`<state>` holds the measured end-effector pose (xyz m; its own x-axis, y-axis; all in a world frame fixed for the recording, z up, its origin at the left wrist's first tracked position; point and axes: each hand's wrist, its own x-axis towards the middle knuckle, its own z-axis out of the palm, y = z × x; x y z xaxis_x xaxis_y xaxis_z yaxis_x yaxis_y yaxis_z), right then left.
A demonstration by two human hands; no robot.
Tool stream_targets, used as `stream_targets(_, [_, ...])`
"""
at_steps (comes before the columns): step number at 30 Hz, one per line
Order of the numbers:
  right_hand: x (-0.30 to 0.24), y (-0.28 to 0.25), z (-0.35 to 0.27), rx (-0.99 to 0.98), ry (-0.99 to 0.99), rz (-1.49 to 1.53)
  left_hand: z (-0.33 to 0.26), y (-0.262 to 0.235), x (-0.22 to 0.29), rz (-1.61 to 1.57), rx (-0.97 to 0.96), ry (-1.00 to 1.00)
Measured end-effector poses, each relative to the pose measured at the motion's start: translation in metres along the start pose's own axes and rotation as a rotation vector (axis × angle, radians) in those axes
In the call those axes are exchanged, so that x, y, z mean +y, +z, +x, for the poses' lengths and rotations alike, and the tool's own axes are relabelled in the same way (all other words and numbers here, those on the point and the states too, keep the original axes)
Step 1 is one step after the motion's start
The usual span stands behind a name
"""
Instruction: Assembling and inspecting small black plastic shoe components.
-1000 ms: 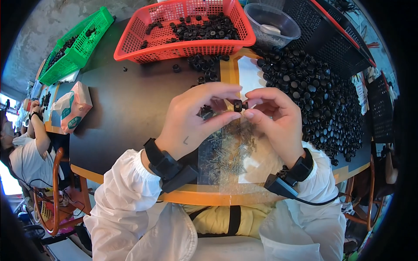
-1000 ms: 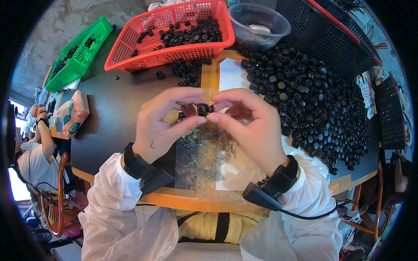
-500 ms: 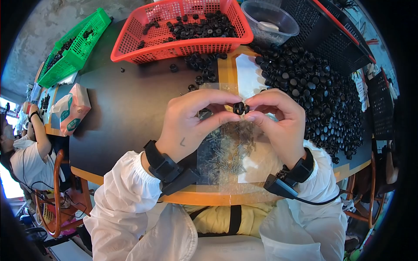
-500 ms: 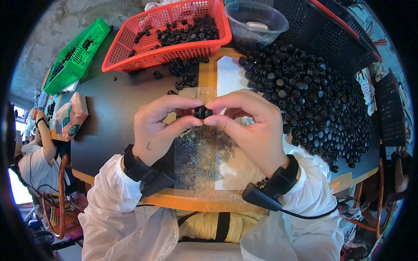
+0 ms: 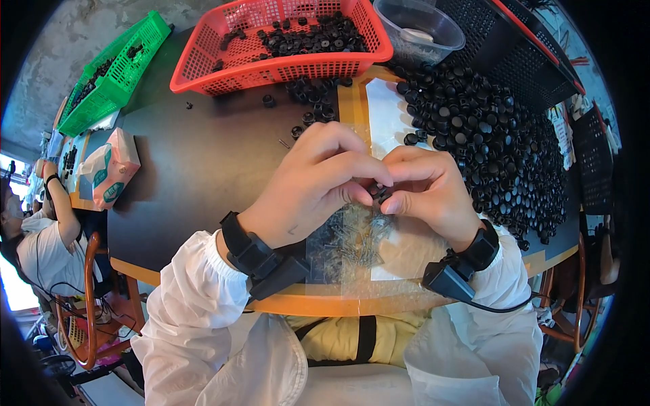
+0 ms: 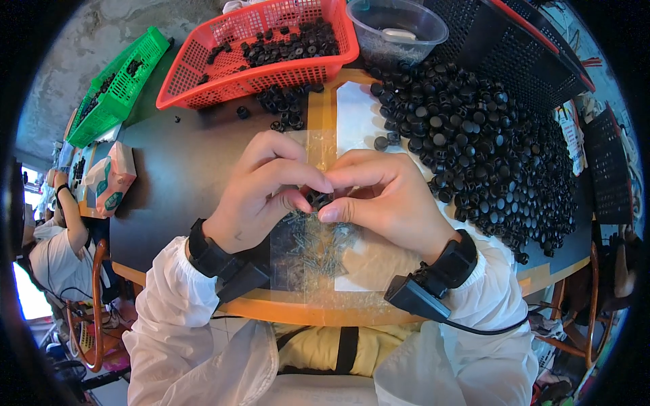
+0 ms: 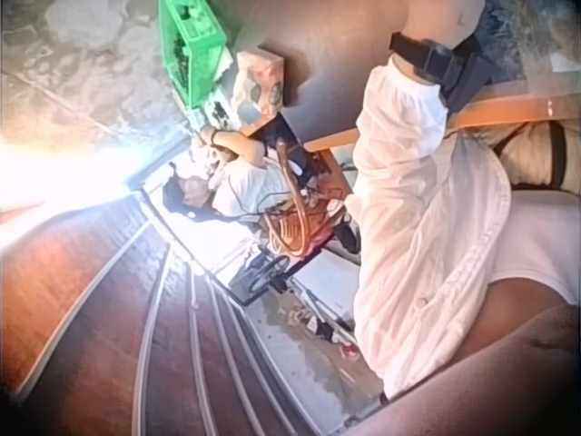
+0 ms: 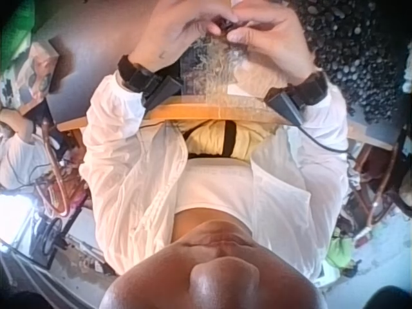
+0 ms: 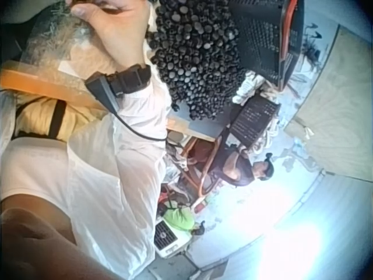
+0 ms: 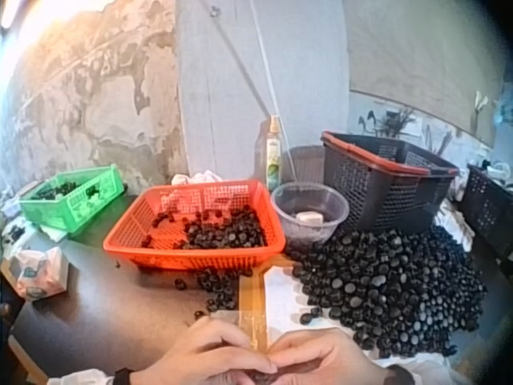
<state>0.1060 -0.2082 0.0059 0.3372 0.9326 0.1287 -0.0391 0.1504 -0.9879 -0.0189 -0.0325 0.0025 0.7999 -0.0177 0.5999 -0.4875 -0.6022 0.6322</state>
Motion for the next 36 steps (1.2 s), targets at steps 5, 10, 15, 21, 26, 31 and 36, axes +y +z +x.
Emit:
stream_targets(5, [-0.002, 0.001, -0.002, 0.029, -0.103, -0.249, 0.003, 0.002, 0.004, 0.025, -0.08, 0.043])
stream_targets(10, [-0.001, 0.005, -0.005, 0.083, -0.123, -0.209, -0.001, 0.011, 0.01, -0.155, -0.072, -0.071])
stream_targets(15, [-0.004, 0.008, 0.001, 0.053, 0.07, -0.034, -0.007, 0.006, 0.0, -0.093, 0.017, -0.028])
stream_targets(21, [-0.035, -0.007, -0.002, 0.279, -0.024, -0.327, -0.006, 0.003, -0.003, -0.067, 0.098, -0.018])
stream_targets(26, [-0.069, -0.098, -0.021, 0.637, -0.117, -1.028, -0.008, -0.012, -0.008, 0.005, 0.252, -0.089])
stream_targets(31, [-0.068, -0.217, -0.053, 0.853, 0.174, -1.549, -0.001, -0.01, 0.0, 0.024, 0.219, -0.047])
stream_targets(36, [-0.054, -0.263, -0.043, 0.769, 0.204, -1.482, -0.002, -0.012, -0.006, 0.043, 0.286, -0.016])
